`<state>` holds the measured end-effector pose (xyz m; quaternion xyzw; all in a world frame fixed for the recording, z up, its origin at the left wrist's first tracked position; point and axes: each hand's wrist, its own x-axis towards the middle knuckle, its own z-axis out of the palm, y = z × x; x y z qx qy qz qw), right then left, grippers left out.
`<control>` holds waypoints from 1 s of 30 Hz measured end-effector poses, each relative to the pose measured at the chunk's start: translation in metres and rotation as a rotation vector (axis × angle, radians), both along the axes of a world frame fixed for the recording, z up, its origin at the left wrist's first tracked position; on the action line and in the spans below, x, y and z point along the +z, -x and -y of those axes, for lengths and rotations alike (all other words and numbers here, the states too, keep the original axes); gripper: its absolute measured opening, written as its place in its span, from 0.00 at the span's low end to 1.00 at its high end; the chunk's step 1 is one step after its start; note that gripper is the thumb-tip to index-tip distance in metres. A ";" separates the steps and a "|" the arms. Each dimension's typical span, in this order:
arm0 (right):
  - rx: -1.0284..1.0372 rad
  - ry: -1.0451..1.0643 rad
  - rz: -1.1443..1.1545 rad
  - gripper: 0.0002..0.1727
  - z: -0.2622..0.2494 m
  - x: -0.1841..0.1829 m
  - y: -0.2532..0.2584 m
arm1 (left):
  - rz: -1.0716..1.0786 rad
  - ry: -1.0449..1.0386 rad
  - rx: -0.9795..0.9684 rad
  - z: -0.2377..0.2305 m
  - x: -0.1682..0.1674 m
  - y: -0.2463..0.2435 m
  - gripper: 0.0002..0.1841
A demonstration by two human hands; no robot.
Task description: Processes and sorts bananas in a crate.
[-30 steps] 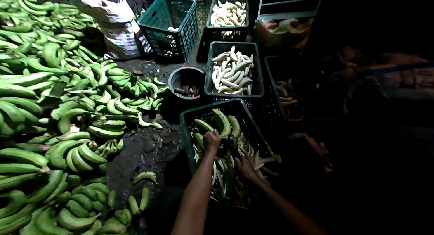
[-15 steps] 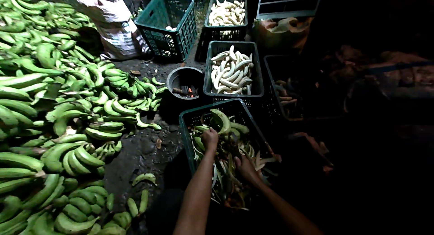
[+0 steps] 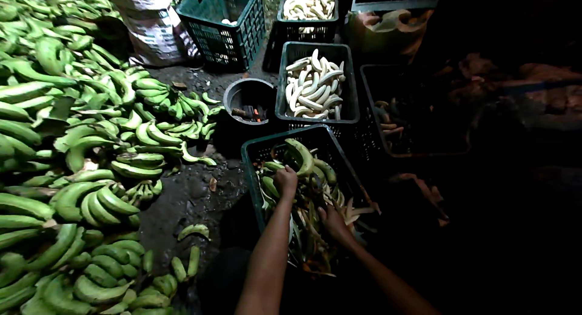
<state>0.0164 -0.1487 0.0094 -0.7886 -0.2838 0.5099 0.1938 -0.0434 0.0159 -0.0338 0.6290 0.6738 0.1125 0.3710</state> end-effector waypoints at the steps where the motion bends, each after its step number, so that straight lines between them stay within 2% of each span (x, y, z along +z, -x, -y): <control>1: 0.001 0.009 -0.008 0.29 -0.001 0.000 0.001 | 0.003 -0.001 0.000 0.000 -0.001 0.000 0.26; 8: 0.058 0.041 -0.057 0.30 -0.023 -0.017 0.004 | 0.001 0.047 0.051 -0.006 -0.004 -0.001 0.27; 13: -0.021 -0.056 -0.005 0.29 0.000 0.020 -0.002 | 0.101 0.069 0.189 -0.012 -0.001 0.006 0.25; 16: 0.021 -0.004 -0.022 0.28 0.007 0.032 0.007 | 0.142 0.073 0.250 -0.009 0.000 0.009 0.25; 20: 0.025 0.054 -0.056 0.29 0.003 0.025 0.014 | 0.139 0.085 0.274 -0.007 0.002 0.008 0.25; 30: 0.002 0.034 -0.124 0.30 0.002 0.012 0.015 | 0.195 0.100 0.368 -0.002 0.003 0.007 0.26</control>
